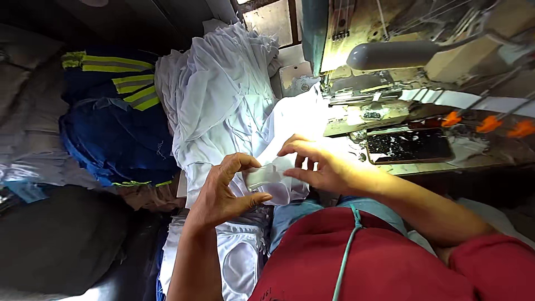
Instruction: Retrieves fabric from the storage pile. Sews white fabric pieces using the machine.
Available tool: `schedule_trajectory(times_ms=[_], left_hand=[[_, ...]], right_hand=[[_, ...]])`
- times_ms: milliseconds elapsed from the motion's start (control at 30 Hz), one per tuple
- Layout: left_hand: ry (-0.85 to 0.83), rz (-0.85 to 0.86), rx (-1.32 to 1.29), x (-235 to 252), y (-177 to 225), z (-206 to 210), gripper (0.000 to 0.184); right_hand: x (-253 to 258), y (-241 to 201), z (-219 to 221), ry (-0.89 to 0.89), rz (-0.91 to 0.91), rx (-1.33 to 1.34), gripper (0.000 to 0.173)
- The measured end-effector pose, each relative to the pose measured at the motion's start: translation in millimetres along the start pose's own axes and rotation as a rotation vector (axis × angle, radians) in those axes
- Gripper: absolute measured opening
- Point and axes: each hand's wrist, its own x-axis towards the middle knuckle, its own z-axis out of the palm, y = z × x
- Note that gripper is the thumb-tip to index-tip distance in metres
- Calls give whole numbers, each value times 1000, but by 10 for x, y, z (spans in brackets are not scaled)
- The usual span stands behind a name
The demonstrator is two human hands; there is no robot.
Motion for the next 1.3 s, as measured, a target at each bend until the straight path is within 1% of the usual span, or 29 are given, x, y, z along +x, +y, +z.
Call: schedule_trajectory(times_ms=[67,167,200,233,300,333,367,400,433,467,500,567,633,667,733,800,833,933,1033,1133,1200,1300], left_hand=[[-7,64,-34,48,58,62,36],[23,196,-34,130,201,228,18],[53,249,-56,155,250,308,17],[85,298,-72,188,296,402,20],[123,355,-13,282,339,654,36],[129,363,82,345,304,815,43],[134,367,224,416,211,992,45],[139,369,398,496,64,1175,40],[114,335,513,579,-103,1325,32],[92,266,550,657,-257,1414,31],[148,226,573,741,-389,1445,33],[303,204,625,918,-443,1289,31],[330,159,653,1049,-310,992,28],[294,156,664,1097,-258,879,27],[141,198,653,1141,-214,785,33],[20,362,667,1173,-257,796,26],[-23,366,653,1170,-266,795,26],[-58,315,695,1118,-234,696,23],[-42,353,751,1106,-247,643,20],[-32,361,740,1193,-282,643,32],[-80,309,708,1310,-302,639,38],[-146,189,630,1522,-338,620,33]], right_hand=[[71,-75,86,-49,-61,-18,27],[47,-143,77,-88,-146,-65,20],[-20,-163,28,-102,-133,-61,20],[-107,-185,-37,-104,-108,-55,21],[-328,-219,-204,-78,-55,-31,22],[-448,-229,-295,-62,-30,18,22],[-567,-232,-383,-49,-10,103,22],[-685,-227,-458,-34,7,207,22],[-803,-216,-518,-10,30,293,23],[-919,-195,-563,27,66,348,23],[-1029,-160,-589,67,110,382,22],[-1201,-51,-586,124,188,420,19],[-1303,61,-481,146,248,412,19],[-1327,108,-407,149,271,402,20],[-1340,181,-271,138,289,423,20],[-1339,222,-195,120,295,439,18],[-1350,243,-172,113,292,441,18],[-1399,290,-121,139,301,435,18],[-1407,288,-121,146,333,424,20],[-1336,317,-133,158,375,442,21],[-1260,374,-144,193,393,443,21],[-1123,462,-163,216,408,342,23]])
